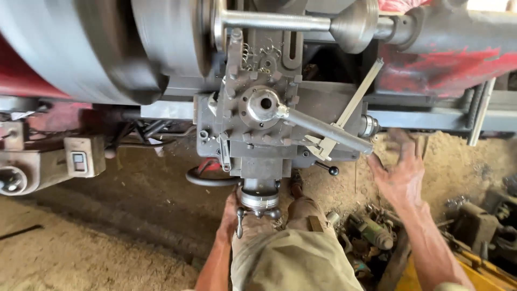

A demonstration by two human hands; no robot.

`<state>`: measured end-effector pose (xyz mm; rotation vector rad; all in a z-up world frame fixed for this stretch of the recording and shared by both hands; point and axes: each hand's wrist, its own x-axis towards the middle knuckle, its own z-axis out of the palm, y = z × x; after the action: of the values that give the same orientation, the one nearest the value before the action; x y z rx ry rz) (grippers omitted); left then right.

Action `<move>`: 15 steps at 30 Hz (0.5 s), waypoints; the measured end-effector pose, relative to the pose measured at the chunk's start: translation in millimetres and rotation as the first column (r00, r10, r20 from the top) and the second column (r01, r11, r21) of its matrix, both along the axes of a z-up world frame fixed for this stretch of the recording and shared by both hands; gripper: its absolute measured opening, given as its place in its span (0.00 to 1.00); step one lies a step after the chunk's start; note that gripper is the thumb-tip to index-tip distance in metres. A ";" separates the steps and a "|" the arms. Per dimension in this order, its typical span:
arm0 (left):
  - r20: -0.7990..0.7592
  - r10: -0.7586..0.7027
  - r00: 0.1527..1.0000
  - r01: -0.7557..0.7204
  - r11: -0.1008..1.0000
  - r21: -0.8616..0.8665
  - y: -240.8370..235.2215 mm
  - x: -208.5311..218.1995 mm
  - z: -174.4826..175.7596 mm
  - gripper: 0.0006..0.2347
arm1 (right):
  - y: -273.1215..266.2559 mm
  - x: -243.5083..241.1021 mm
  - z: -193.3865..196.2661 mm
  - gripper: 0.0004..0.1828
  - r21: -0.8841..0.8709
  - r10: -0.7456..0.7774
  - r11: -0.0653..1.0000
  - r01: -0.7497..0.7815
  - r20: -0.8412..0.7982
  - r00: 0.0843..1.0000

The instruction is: Operating a manual lathe machine by adjusting handwheels and levers to machine a metal part.

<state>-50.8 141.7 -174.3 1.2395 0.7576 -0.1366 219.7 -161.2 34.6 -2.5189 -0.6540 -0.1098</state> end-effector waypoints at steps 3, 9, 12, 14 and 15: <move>0.076 0.249 0.966 -0.199 0.894 -0.401 20.4 -29.5 -154.8 0.15 | 9.2 22.0 -12.8 0.44 -0.127 0.080 0.989 -0.073 0.058 0.995; -0.272 -0.206 0.940 0.324 0.788 0.524 131.7 -54.1 -86.4 0.14 | 37.0 37.8 -15.8 0.41 -0.229 0.086 0.969 -0.090 -0.029 0.996; -0.624 -0.054 0.780 0.525 0.601 0.603 90.3 -21.1 12.3 0.23 | 26.0 62.4 -20.9 0.54 -0.245 0.123 0.963 -0.112 0.032 0.992; -0.723 -0.070 0.688 0.498 0.770 0.399 51.1 -28.4 31.0 0.28 | 18.2 54.9 -33.3 0.52 -0.222 0.111 0.967 -0.126 -0.081 0.991; -0.469 -0.135 0.873 0.363 0.822 0.439 33.9 -25.4 3.9 0.23 | 12.6 58.8 -43.7 0.32 -0.250 0.119 0.960 -0.126 -0.044 0.992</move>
<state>-76.3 175.6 -170.3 1.8672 1.0382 -0.4590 278.5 -148.6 -9.1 -2.7071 -0.8583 0.0587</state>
